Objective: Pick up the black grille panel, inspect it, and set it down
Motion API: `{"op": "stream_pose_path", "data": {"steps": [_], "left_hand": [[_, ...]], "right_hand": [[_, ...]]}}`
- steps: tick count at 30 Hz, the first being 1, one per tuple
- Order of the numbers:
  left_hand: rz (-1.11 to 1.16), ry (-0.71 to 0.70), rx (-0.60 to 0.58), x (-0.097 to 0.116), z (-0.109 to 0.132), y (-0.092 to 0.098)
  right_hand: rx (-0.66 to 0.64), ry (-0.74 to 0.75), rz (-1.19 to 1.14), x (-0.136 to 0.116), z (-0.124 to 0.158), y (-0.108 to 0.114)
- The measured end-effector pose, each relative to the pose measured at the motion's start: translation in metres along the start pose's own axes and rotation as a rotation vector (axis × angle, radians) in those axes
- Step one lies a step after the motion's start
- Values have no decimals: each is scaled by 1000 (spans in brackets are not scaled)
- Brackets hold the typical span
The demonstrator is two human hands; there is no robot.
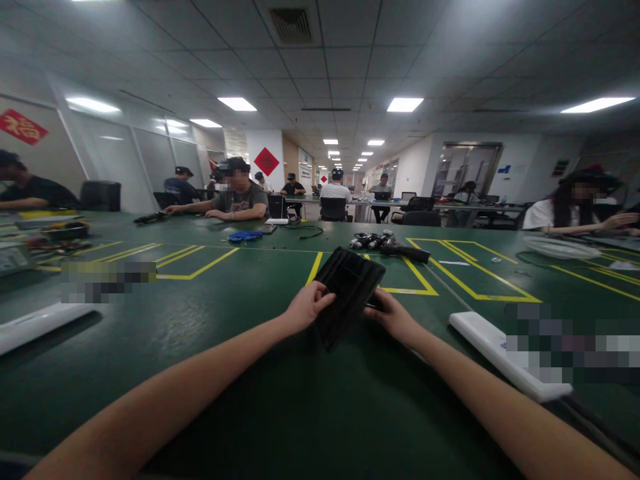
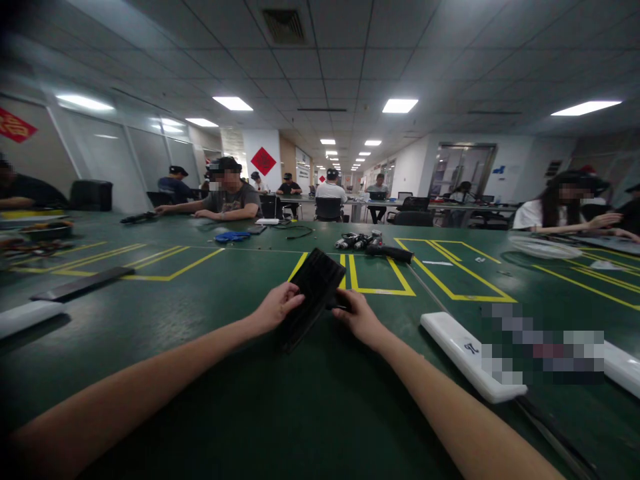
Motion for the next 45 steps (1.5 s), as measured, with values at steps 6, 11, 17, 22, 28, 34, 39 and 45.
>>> {"op": "stream_pose_path", "data": {"steps": [6,11,17,22,28,34,39,45], "left_hand": [[113,-91,-76,22,22,-23],[144,-86,-106,22,22,-22],[258,-21,-135,18,20,-22],[200,-36,-158,21,21,-18],[411,393,-108,4,14,-4],[530,801,216,-39,7,23],[638,743,21,-27,12,12],[582,590,-272,1,22,0]], "right_hand": [[-75,111,-93,-15,11,-11],[-31,178,-76,-28,12,-6],[-120,36,-189,-25,10,-14],[-108,144,-173,-41,10,-18],[-106,168,-149,-47,14,-19],[-64,139,-123,-39,17,-10],[-61,125,-109,-37,14,-13],[-50,133,-101,-41,9,-21]]}}
Point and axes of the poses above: each hand's wrist, its own z-axis away from the middle knuckle, its own y-axis out of the back of the hand, x = y × z, the point moved 8 cm from there along -z, towards the middle knuckle, and after that the axes turned 12 degrees about x, right-handed, at the moved point
